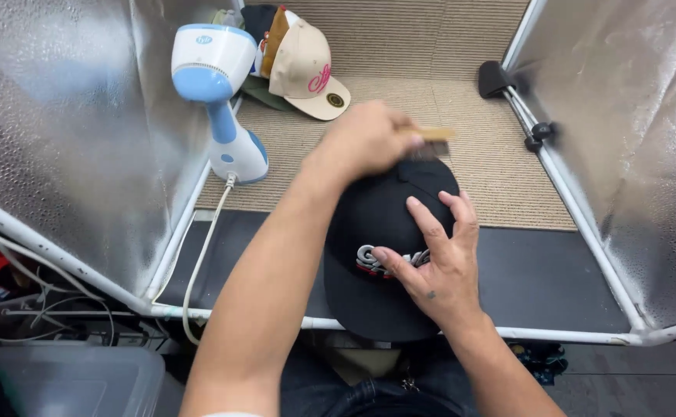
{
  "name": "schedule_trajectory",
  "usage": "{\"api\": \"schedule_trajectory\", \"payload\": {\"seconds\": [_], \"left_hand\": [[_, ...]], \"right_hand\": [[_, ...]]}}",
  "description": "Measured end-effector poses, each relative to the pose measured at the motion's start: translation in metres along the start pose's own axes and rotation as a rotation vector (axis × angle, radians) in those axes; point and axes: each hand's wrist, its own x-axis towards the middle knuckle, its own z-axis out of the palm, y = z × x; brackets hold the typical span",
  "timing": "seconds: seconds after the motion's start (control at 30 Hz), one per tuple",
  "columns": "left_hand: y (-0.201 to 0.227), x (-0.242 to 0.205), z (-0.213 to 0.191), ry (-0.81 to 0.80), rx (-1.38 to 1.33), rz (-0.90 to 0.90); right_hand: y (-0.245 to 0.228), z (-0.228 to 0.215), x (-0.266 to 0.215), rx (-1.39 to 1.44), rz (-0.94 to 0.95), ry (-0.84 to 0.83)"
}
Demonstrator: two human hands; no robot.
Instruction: Brushing a black baseball cap with a small wooden-handled brush to remove lint or dust.
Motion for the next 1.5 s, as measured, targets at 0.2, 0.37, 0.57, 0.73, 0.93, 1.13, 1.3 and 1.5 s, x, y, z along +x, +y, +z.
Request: {"api": "schedule_trajectory", "payload": {"seconds": [0.2,0.37,0.57,0.73,0.93,1.13,1.3,1.5], "left_hand": [[-0.106,-0.014,0.025,-0.314,0.028,-0.468],[-0.025,-0.028,-0.042,0.033,-0.194,-0.372],[-0.009,-0.011,-0.009,-0.032,-0.241,-0.141],[-0.079,-0.027,0.004,-0.124,0.034,-0.503],[-0.02,-0.08,-0.01,0.406,0.068,-0.24],[-0.009,-0.124,0.018,0.319,0.005,-0.43],[-0.022,-0.172,0.041,0.017,-0.087,-0.843],[0.063,-0.173,0.042,0.737,-0.161,-0.224]], "right_hand": [[0.001,-0.002,0.006,0.031,-0.018,0.027],[0.003,0.003,0.005,0.043,-0.013,0.054],[0.001,0.003,0.002,0.009,0.001,0.041],[0.007,0.002,0.008,-0.007,-0.012,0.056],[0.009,0.007,0.008,-0.033,-0.059,0.079],[0.008,-0.001,0.002,-0.063,-0.064,0.015],[0.025,-0.007,0.011,-0.095,-0.094,0.002],[0.055,0.001,0.056,-0.081,0.012,-0.113]]}}
